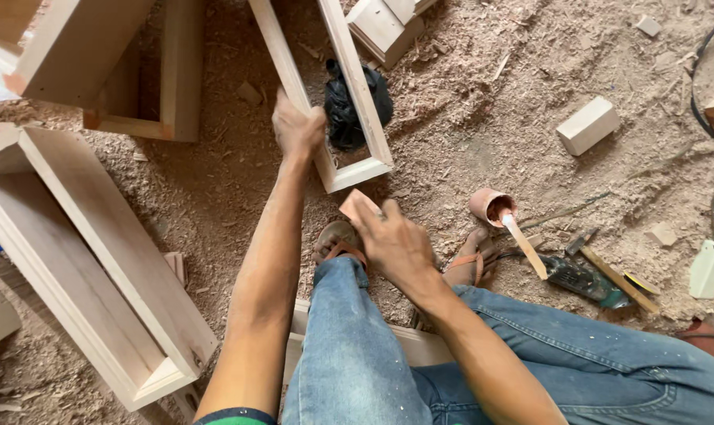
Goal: The person applies a reddish substance to the corners of a rectangular wooden frame using a small wooden stick. They repeatedly dip the stick into a container and rub the substance onto the joints of the frame.
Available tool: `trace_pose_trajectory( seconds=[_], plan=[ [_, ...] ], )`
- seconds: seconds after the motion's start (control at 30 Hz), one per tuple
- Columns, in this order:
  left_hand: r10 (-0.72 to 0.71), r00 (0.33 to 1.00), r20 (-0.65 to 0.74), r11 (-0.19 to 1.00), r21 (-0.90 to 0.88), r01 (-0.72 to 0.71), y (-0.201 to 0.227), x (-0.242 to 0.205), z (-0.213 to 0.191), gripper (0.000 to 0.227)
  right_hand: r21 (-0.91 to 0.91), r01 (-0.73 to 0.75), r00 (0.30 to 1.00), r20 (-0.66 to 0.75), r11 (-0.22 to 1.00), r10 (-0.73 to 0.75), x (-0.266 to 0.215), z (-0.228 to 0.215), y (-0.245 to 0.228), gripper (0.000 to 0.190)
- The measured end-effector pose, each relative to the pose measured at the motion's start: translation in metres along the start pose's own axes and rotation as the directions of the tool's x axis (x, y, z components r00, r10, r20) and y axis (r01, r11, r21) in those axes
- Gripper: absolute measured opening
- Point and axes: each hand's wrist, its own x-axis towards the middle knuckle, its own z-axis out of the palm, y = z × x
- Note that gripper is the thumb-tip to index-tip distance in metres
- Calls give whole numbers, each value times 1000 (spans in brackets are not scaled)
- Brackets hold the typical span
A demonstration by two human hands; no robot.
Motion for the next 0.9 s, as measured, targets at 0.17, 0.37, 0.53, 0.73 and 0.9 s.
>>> trace_pose_trajectory(
  seconds=[0.17, 0.37, 0.53, 0.73, 0.9],
  plan=[
    [-38, 999, -29, 998, 47, 39, -1, 2, 2, 71, -131, 147, 988, -16, 980, -150, 30, 27, -15, 47],
    [49, 995, -91, 997, 64, -43, -4, 9, 9, 82, -282, -10, 943, 317, 959, 102, 34, 23, -30, 51],
    [-48, 998, -50, 996, 70, 51, -14, 3, 5, 77, -321, 29, 986, 167, 947, 27, 44, 39, -41, 61],
    [14, 998, -62, 999, 51, -11, -6, 12, 10, 83, -345, 27, 976, 212, 938, 50, 34, 3, 6, 32],
    [-32, 999, -24, 997, 63, 33, -13, 6, 7, 86, -340, 216, 972, -12, 915, -234, 36, -35, 83, 40]
  ],
)
